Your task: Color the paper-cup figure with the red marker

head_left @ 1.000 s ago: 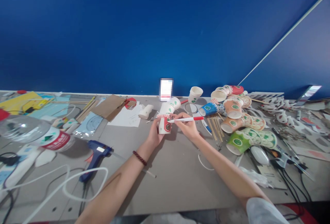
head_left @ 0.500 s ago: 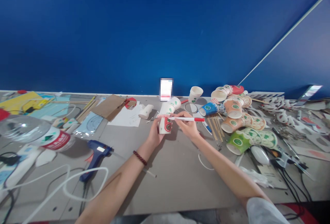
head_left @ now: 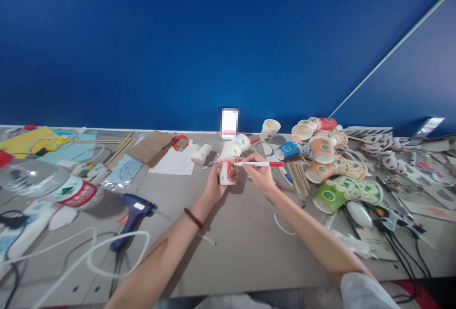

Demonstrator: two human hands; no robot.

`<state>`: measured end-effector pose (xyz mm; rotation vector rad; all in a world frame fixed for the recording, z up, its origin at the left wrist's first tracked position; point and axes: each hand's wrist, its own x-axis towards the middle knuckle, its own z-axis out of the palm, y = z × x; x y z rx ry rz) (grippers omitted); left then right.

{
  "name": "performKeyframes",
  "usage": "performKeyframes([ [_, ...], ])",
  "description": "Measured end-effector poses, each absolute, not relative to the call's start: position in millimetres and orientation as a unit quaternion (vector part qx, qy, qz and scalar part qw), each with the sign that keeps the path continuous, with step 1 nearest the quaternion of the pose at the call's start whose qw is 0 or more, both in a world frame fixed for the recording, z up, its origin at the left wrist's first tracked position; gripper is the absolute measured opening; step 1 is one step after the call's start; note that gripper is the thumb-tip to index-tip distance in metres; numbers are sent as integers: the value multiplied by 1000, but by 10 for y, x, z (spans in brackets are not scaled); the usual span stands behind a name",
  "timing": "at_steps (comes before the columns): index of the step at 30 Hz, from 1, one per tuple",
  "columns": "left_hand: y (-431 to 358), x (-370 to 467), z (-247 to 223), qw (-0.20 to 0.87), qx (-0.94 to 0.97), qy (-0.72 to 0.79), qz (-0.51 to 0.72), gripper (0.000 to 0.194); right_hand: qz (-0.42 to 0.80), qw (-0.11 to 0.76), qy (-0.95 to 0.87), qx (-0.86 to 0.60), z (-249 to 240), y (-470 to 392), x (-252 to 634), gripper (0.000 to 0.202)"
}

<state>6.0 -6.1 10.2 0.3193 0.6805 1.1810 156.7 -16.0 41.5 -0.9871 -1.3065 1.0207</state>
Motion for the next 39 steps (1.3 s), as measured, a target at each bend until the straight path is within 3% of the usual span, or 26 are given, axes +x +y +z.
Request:
performKeyframes([
  [39,-57,60,117,768,143,310,542,30,406,568,-566,-439,355,-145,1582,18],
])
